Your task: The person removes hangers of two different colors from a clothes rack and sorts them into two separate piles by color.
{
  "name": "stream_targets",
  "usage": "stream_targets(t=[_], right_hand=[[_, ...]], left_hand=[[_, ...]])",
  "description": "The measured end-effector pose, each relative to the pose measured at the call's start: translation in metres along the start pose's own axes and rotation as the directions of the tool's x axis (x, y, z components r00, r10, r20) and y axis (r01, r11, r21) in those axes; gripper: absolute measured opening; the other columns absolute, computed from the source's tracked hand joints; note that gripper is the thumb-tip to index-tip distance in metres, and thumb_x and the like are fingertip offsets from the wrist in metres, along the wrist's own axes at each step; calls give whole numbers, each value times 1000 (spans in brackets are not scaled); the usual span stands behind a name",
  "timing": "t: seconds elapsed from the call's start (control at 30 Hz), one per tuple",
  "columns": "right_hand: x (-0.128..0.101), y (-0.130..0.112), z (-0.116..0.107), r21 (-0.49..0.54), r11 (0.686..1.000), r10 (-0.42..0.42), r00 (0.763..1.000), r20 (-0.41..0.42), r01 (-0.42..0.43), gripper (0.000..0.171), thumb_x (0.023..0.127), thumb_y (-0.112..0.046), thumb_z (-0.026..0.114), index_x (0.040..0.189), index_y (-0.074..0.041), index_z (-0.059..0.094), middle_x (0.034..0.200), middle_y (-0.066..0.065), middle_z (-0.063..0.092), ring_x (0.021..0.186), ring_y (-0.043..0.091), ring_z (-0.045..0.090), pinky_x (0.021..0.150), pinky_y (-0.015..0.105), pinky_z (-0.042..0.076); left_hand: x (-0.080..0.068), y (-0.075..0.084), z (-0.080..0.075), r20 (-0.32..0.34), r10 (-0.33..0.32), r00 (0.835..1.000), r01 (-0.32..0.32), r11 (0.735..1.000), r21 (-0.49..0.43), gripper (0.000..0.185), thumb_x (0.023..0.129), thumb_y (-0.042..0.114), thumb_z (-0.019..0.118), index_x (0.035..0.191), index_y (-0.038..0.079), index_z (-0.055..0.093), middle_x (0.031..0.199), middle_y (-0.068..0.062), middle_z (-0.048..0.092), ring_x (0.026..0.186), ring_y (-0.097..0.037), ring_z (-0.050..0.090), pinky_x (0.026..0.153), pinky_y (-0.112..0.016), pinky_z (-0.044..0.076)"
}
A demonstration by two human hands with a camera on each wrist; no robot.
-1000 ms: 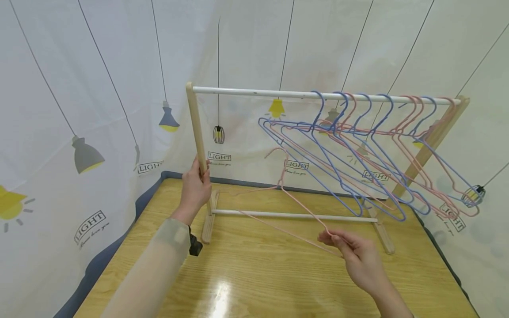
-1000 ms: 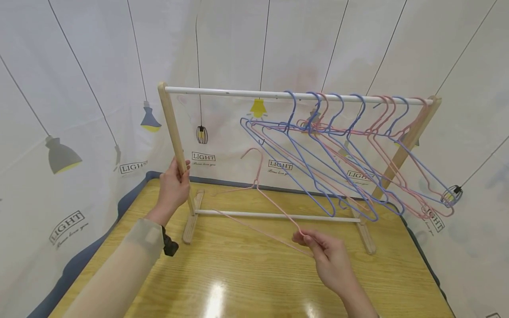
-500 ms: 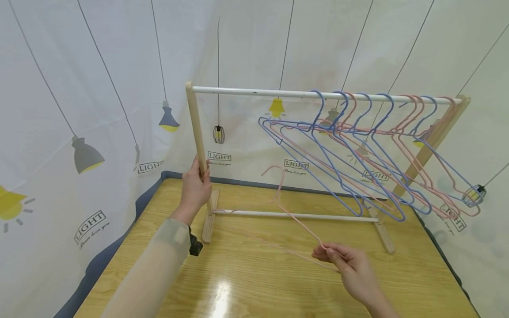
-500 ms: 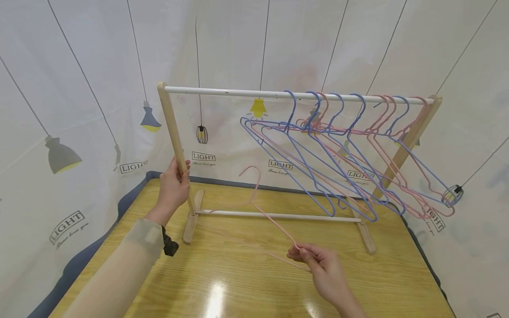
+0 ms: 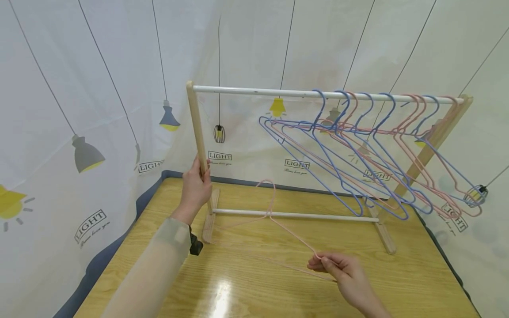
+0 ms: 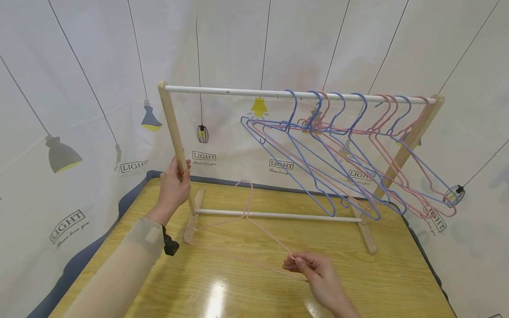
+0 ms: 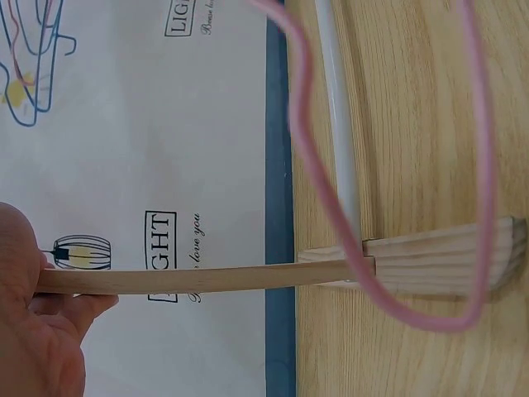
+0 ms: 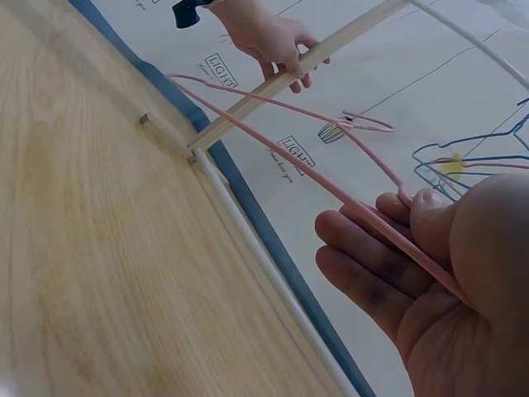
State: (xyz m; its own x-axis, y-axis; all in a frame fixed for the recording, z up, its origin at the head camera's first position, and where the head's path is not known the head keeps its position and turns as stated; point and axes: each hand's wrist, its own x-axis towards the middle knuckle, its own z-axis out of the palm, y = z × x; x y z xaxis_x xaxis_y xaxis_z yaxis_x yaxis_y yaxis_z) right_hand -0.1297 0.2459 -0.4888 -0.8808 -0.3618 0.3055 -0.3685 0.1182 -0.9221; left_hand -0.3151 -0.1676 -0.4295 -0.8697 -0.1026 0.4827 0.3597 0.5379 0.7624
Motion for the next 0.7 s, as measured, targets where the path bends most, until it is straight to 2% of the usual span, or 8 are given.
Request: stream_targets(t=[0.27,0.7], right_hand=[[-6,9,4,70,997,28,998,55,-32,27,112,1,46,122,17,66,111,34,71,103,28,76,90,37,61],[-15,19,12,122,983,124,987,102,-136,32,113,-2,46,122,26,60,112,34,70,103,22,76,91,35,61]], left_hand=[[0,0,0,-2,2,1000,-2,1000,-5,47,110,1,52,156,9,46,141,-18,65,119,-35,69,90,-46,61],[-1,1,-1,14,-9,1000,9,1000,-2,49,110,2,51,158,10,44,143,-17,64,120,-36,68,90,-48,61]])
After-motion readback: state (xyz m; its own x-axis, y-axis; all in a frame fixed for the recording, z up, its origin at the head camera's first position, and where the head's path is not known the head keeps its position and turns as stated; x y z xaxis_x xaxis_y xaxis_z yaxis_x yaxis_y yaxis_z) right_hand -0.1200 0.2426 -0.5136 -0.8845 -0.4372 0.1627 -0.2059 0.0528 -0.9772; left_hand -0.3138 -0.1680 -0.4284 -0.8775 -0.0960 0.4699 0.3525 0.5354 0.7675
